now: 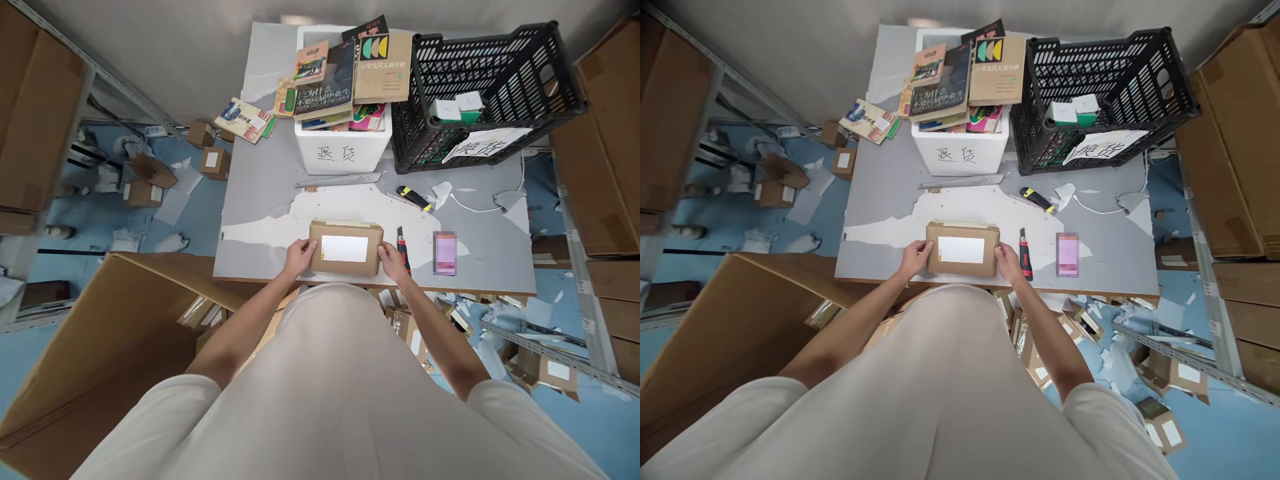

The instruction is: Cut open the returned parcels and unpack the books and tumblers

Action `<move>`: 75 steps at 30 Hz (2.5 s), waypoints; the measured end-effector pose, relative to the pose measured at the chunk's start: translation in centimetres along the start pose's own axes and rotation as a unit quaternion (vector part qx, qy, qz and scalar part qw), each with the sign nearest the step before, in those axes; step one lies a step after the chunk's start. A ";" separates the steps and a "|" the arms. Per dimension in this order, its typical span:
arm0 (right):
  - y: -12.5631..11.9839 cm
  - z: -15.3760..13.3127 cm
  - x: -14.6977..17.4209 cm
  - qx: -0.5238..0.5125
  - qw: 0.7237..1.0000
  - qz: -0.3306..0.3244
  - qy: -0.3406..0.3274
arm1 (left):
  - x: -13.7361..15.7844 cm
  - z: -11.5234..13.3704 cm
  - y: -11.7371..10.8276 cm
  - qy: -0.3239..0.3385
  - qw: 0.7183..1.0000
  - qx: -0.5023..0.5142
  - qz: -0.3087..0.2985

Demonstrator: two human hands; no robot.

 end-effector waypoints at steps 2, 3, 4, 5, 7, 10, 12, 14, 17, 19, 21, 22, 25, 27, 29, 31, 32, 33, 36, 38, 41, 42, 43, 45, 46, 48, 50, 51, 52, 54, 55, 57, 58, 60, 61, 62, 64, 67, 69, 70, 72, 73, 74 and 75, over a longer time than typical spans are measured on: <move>0.4 -0.2 -0.8 0.034 0.999 0.002 0.011 | -0.6 0.0 0.1 -0.044 0.999 -0.021 0.001; 0.7 -0.2 -1.1 0.041 0.999 0.003 0.017 | -1.0 -0.1 0.4 -0.067 0.998 -0.019 -0.003; 1.0 -0.2 -1.4 0.042 0.999 0.003 0.023 | -1.3 -0.3 0.6 -0.085 0.996 -0.009 -0.006; 1.3 -0.1 -1.7 0.039 0.999 0.004 0.028 | -1.7 -0.5 0.9 -0.096 0.995 0.003 -0.007; 1.7 0.3 -1.8 0.037 0.999 0.004 0.035 | -2.1 -1.1 1.2 -0.103 0.994 0.026 -0.005; 1.8 1.4 -1.2 -0.003 0.998 0.006 0.056 | -2.1 -2.4 1.3 -0.103 0.992 0.066 -0.010; 1.6 2.4 -0.1 -0.064 0.994 0.012 0.083 | -1.5 -3.5 1.2 -0.106 0.989 0.099 -0.018; 1.5 3.4 1.1 -0.099 0.991 0.015 0.093 | -0.7 -4.7 1.1 -0.109 0.986 0.123 -0.031; 1.5 4.4 2.8 -0.060 0.996 -0.014 0.058 | 0.6 -5.9 1.1 -0.101 0.981 0.148 -0.070; 1.9 4.7 3.5 -0.025 0.998 -0.051 0.040 | 1.3 -6.1 1.4 -0.073 0.976 0.170 -0.115; 2.5 4.5 3.8 -0.009 0.996 -0.079 0.038 | 1.9 -5.9 1.9 -0.049 0.968 0.195 -0.147; 2.8 4.3 3.8 -0.008 0.996 -0.083 0.042 | 2.0 -5.8 2.1 -0.045 0.965 0.208 -0.152; 3.6 3.6 3.7 -0.039 0.995 -0.064 0.059 | 2.2 -5.3 2.5 -0.060 0.960 0.234 -0.140; 3.5 3.0 3.7 -0.067 0.995 -0.045 0.063 | 2.3 -4.8 2.3 -0.071 0.962 0.232 -0.129; 2.9 2.2 3.6 -0.069 0.996 -0.035 0.054 | 2.3 -4.1 1.8 -0.074 0.968 0.211 -0.115; 1.8 1.3 3.4 -0.038 0.999 -0.021 0.030 | 2.1 -3.0 1.0 -0.062 0.977 0.178 -0.100; 1.1 0.8 3.2 -0.015 1.000 -0.012 0.015 | 2.0 -2.3 0.6 -0.053 0.982 0.158 -0.090; 0.6 0.2 2.9 0.011 1.000 -0.003 0.002 | 1.9 -1.6 0.3 -0.045 0.987 0.134 -0.076; -0.4 -1.3 1.8 0.090 0.996 0.019 -0.006 | 1.3 0.0 -0.3 -0.044 0.997 0.044 -0.043; -0.5 -1.9 0.9 0.119 0.993 0.024 0.009 | 0.8 0.7 -0.2 -0.057 0.998 -0.004 -0.035; -0.4 -2.2 0.0 0.103 0.994 0.014 0.026 | 0.0 1.1 0.0 -0.071 0.997 -0.027 -0.023; -0.3 -2.1 -0.2 0.088 0.996 0.011 0.032 | -0.2 1.2 0.0 -0.074 0.997 -0.029 -0.019; -0.3 -1.9 -0.3 0.073 0.997 0.009 0.037 | -0.4 1.2 0.1 -0.074 0.997 -0.031 -0.018; -0.4 -1.5 -0.2 0.045 0.998 0.008 0.048 | -0.5 1.3 0.0 -0.076 0.996 -0.036 -0.017; -0.4 -1.2 -0.1 0.033 0.998 0.008 0.052 | -0.5 1.2 0.0 -0.076 0.996 -0.037 -0.017; -0.4 -0.7 0.2 0.007 0.998 0.008 0.058 | -0.4 1.1 -0.1 -0.074 0.997 -0.033 -0.018; -0.2 -0.1 0.5 -0.027 0.998 0.002 0.060 | -0.2 0.8 -0.1 -0.070 0.997 -0.021 -0.017; -0.1 0.2 0.6 -0.046 0.997 -0.003 0.059 | -0.1 0.5 -0.1 -0.068 0.997 -0.011 -0.017; 0.0 0.6 0.7 -0.066 0.996 -0.008 0.058 | 0.0 0.1 0.0 -0.068 0.998 0.003 -0.016; 0.0 1.3 0.9 -0.090 0.995 -0.007 0.053 | 0.1 -0.8 0.2 -0.069 0.996 0.049 -0.014; 0.0 1.7 0.9 -0.092 0.995 -0.003 0.047 | 0.2 -1.3 0.3 -0.070 0.995 0.073 -0.013; -0.1 2.3 1.0 -0.076 0.997 -0.005 0.031 | 0.3 -2.4 0.6 -0.063 0.992 0.110 -0.024; 0.0 2.6 1.1 -0.063 0.998 -0.018 0.021 | 0.4 -3.0 0.7 -0.054 0.991 0.118 -0.037; 0.4 2.7 1.2 -0.038 0.998 -0.058 0.005 | 0.7 -3.7 1.2 -0.024 0.990 0.122 -0.073; 0.6 2.7 1.2 -0.031 0.997 -0.076 0.001 | 0.9 -4.0 1.5 -0.008 0.988 0.126 -0.093; 0.9 2.6 1.3 -0.030 0.996 -0.087 0.001 | 1.0 -4.2 1.8 0.004 0.985 0.134 -0.110; 1.3 2.3 1.3 -0.043 0.995 -0.090 0.009 | 1.2 -4.2 2.2 0.010 0.979 0.161 -0.127; 1.2 1.6 1.1 -0.059 0.995 -0.083 0.022 | 1.3 -3.5 2.3 -0.006 0.974 0.194 -0.119; 0.6 1.2 0.8 -0.026 0.996 -0.079 0.017 | 1.2 -2.7 1.7 -0.014 0.979 0.173 -0.105; 0.2 0.9 0.6 0.004 0.997 -0.075 0.008 | 1.2 -2.2 1.4 -0.015 0.984 0.149 -0.098; -0.5 0.3 0.1 0.084 0.994 -0.069 -0.014 | 1.0 -1.3 0.6 -0.012 0.994 0.080 -0.078; -0.7 0.0 -0.2 0.120 0.990 -0.068 -0.022 | 0.8 -0.9 0.3 -0.011 0.997 0.042 -0.066; -0.8 -0.3 -0.4 0.150 0.986 -0.068 -0.025 | 0.5 -0.6 0.2 -0.013 0.998 0.007 -0.054; -0.7 -0.5 -0.7 0.170 0.983 -0.069 -0.024 | 0.2 -0.4 0.1 -0.018 0.999 -0.021 -0.043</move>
Point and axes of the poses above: each hand's wrist, its own x-axis away from the middle knuckle, its own y-axis out of the palm, z = x × y, the point moved 3 cm from there along -x, towards the middle knuckle, and after that the axes turned 1 degree about -x, right-handed, at the moved point
